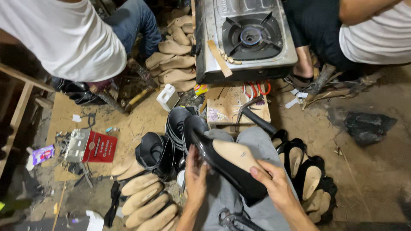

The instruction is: The person repairs a black high-heeled shoe by repeatedly heating the sole on a gas stove and pressing it with pliers and a hammer. The shoe is turned over and repositioned multiple times while the person works on the sole edge.

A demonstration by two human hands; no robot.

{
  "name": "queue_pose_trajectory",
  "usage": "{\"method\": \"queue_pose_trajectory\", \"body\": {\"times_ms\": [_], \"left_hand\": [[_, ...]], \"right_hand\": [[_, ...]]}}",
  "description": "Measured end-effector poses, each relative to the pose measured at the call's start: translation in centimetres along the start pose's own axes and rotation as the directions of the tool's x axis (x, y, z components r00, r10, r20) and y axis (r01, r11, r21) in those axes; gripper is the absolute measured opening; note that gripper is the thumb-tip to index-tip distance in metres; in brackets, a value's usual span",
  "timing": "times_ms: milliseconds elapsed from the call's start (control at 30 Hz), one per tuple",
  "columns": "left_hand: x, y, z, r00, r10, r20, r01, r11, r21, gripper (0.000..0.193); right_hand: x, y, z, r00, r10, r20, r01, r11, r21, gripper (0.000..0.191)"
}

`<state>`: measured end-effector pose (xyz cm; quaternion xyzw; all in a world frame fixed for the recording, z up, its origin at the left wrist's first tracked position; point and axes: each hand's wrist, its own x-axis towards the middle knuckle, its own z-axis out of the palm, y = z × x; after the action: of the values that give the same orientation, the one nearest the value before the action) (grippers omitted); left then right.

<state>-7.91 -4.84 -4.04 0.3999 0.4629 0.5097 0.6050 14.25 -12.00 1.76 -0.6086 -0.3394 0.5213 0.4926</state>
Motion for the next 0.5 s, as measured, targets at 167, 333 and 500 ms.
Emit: {"method": "queue_pose_trajectory", "body": {"times_ms": [167, 333, 500], "left_hand": [[-1.4, -2.1, 2.2, 0.982, -0.050, 0.183, 0.081, 0.982, -0.169, 0.064], [-0.7, 2.4, 4.5, 0.941, 0.078, 0.329, -0.023, 0.986, -0.168, 0.066], [-2.0, 6.4, 5.9, 0.936, 0.104, 0.336, -0.057, 0.987, -0.149, 0.065]], "right_hand": [[-3.7, 1.3, 1.2, 0.984, -0.111, -0.136, 0.148, 0.943, 0.298, 0.051], [-5.1, 1.2, 1.0, 0.964, -0.211, -0.160, 0.259, 0.880, 0.399, 0.049], [-5.6, 1.1, 0.8, 0.954, -0.253, -0.164, 0.300, 0.854, 0.425, 0.049]]}}
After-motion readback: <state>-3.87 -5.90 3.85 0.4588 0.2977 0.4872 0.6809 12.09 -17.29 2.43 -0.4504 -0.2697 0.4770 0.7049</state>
